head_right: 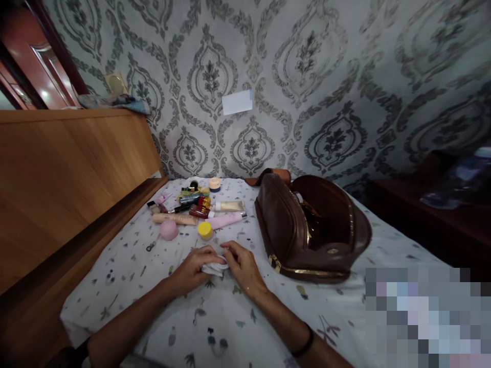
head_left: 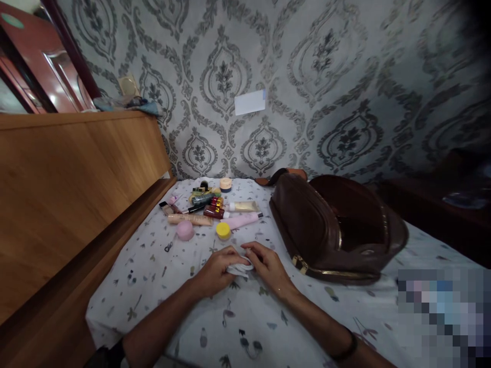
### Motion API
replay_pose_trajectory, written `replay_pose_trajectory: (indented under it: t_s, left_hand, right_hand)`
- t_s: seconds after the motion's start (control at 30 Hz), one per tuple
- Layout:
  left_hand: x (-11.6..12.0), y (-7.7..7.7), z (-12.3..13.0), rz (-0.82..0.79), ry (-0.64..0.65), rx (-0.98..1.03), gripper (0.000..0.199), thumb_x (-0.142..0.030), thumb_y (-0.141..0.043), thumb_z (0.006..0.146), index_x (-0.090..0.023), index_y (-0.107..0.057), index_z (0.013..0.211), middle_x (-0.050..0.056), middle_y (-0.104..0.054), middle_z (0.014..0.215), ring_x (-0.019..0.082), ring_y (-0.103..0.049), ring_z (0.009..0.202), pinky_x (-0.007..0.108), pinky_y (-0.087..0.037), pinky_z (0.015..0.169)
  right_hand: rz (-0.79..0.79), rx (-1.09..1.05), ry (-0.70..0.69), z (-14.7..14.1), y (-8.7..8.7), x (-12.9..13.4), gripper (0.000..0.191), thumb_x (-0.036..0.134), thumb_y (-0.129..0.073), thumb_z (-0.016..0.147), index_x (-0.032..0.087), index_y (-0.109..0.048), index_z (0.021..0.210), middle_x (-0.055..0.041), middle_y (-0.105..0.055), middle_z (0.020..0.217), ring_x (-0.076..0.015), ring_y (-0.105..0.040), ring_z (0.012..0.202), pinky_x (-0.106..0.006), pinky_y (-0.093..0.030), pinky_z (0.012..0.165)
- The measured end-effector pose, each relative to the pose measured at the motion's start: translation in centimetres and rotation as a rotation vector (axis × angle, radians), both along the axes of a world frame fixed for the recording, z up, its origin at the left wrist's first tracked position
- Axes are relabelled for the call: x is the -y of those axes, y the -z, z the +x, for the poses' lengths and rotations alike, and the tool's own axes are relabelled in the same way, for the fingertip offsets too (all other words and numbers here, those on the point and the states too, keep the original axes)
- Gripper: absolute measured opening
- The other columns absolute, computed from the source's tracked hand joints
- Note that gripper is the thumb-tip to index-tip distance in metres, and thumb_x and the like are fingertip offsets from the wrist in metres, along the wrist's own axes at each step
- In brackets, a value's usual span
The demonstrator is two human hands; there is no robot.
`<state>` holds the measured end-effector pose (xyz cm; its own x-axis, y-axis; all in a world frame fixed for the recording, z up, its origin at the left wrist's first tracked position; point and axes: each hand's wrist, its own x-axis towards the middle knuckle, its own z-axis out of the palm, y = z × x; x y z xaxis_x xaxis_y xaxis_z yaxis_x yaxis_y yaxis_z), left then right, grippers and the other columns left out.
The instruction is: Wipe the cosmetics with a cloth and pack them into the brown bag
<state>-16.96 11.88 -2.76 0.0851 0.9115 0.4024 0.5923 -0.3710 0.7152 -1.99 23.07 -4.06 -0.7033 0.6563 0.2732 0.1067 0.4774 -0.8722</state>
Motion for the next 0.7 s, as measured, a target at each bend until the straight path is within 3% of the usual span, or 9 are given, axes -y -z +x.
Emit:
replay_pose_trajectory:
  t_s: [0.43,0.5,0.6,0.7]
  left_hand:
    - [0.4,0.1,0.1,0.035,-0.043,-0.01,0.037,-0.006,-0.057,0.081,-0.022,-0.073,0.111,0.006,-0.064,0.096,0.019,-0.062,0.089,0.029,-0.05,0.081]
    - [0.4,-0.3,-0.3,0.093,-0.156,-0.004,0.04,-0.006,-0.055,0.081,-0.022,-0.071,0.114,0.006,-0.063,0.098,0.02,-0.062,0.092,0.032,-0.05,0.084]
    - [0.0,-1.0,-1.7,0.21,-0.457,-0.02,0.05,-0.005,-0.048,0.08,-0.023,-0.065,0.123,0.007,-0.061,0.107,0.023,-0.059,0.103,0.037,-0.049,0.093]
    - [-1.1,-1.8,-3.3,0.185,-0.646,-0.146,0.045,-0.016,-0.05,0.087,-0.022,-0.058,0.131,0.009,-0.056,0.115,0.026,-0.055,0.113,0.042,-0.047,0.099]
  right_hand:
    - [-0.033,-0.02,0.008,0.0,0.2,-0.1,0.042,0.048,-0.045,0.087,0.015,-0.069,0.096,-0.0048,-0.066,0.07,-0.017,-0.056,0.059,-0.028,-0.044,0.056]
    - [-0.074,-0.024,0.007,0.0,0.3,-0.2,0.043,0.049,-0.045,0.086,0.015,-0.068,0.098,-0.0049,-0.067,0.07,-0.0163,-0.056,0.057,-0.028,-0.045,0.055]
    - [-0.123,-0.027,0.001,0.1,0.4,-0.1,0.043,0.049,-0.046,0.086,0.015,-0.067,0.102,-0.005,-0.068,0.071,-0.0152,-0.055,0.055,-0.027,-0.044,0.055]
    - [-0.132,-0.027,0.002,0.0,0.6,0.0,0.041,0.046,-0.047,0.086,0.015,-0.067,0.102,-0.005,-0.069,0.071,-0.0146,-0.054,0.055,-0.027,-0.044,0.055]
